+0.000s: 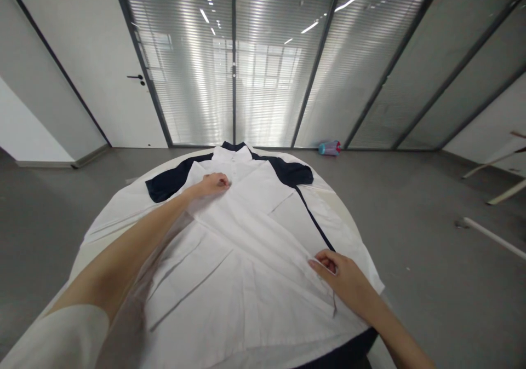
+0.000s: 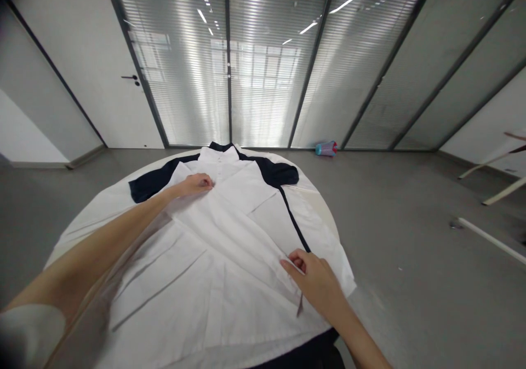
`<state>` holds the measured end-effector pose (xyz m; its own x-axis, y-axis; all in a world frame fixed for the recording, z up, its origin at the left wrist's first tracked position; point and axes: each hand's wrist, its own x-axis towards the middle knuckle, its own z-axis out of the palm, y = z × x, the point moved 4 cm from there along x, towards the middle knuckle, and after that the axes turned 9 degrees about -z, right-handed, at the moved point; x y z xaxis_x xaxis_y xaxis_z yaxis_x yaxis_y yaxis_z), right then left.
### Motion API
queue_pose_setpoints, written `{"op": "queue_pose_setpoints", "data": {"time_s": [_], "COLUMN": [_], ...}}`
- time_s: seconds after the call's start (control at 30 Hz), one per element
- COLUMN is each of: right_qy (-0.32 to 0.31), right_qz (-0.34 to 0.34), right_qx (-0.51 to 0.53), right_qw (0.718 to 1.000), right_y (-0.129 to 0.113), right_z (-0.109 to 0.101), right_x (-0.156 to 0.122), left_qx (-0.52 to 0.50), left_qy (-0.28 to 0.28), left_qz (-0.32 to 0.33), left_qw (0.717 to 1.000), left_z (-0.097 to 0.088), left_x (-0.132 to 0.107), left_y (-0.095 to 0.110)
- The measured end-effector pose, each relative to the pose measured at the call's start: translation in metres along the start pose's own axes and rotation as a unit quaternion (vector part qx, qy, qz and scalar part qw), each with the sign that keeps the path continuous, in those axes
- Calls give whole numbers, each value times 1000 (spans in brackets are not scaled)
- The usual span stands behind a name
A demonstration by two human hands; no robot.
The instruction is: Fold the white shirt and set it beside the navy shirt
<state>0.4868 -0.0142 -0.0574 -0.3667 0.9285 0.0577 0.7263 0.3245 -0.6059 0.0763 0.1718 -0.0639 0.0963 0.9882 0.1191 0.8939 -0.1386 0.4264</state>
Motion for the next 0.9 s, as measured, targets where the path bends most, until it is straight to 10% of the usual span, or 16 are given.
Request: {"op": "queue_pose_setpoints", "data": {"time_s": [0.27, 0.43, 0.9], "right_qy": [210, 199, 103], "right_qz": [21, 27, 29], "right_qx": [76, 83, 2], "right_qw": [975, 976, 994], "right_y": [17, 31, 32], "right_z": [-43, -37, -22], "right_x": [35, 43, 20], "left_qx": [-35, 3, 164], "left_qy": [131, 169, 29], "left_qz": [-12, 19, -35], "left_qw": [991, 985, 985], "left_z": [-6, -10, -5], "left_x": [3, -6, -21], "left_y": [19, 23, -87]}}
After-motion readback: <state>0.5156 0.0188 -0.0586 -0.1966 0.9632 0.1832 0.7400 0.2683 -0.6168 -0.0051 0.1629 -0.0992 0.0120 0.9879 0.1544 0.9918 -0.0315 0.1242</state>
